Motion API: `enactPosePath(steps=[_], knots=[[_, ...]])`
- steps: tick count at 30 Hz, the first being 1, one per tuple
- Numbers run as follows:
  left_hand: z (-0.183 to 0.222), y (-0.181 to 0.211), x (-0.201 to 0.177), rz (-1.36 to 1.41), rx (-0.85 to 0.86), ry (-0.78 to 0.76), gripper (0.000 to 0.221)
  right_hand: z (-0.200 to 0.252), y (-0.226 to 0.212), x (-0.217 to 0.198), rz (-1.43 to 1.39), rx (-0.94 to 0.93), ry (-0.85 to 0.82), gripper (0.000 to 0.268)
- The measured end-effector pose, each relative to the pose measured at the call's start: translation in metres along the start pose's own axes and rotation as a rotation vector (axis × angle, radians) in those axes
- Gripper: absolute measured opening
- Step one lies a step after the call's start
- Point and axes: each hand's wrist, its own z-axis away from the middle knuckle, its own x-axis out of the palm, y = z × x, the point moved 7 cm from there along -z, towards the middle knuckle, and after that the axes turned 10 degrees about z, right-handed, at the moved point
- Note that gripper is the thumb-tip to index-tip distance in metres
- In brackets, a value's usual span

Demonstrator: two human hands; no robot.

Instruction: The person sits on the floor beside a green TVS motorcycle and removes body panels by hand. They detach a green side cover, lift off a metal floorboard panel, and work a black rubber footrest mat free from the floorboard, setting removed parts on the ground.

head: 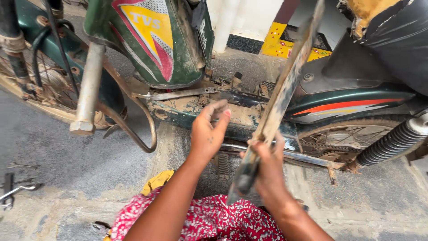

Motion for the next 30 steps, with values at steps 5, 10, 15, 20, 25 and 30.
enactPosePath(steps=[5, 10, 15, 20, 25, 30], knots=[[-0.021, -0.005, -0.022, 0.171, 0.054, 0.073, 0.034, 0.027, 0.04, 0.035, -0.121, 0.02, 0.186, 0.078], [-0.019, -0.006, -0.027, 0.215, -0.065, -0.031, 0.035, 0.038, 0.042, 0.043, -0.022, -0.172, 0.202, 0.085], [-0.006, 0.027, -0.019, 0.092, 0.028, -0.079, 0.03, 0.035, 0.032, 0.042, 0.114, -0.342, 0.175, 0.09], [0.007, 0.049, -0.008, 0.021, 0.238, -0.083, 0.026, 0.02, 0.008, 0.028, 0.346, -0.461, 0.223, 0.093], [0.012, 0.036, 0.003, 0.041, 0.13, -0.103, 0.033, 0.017, -0.006, 0.009, 0.665, -0.556, 0.423, 0.098], [0.015, 0.021, 0.015, 0.126, 0.079, -0.106, 0.034, 0.023, -0.016, -0.002, 0.769, -0.611, 0.511, 0.101]])
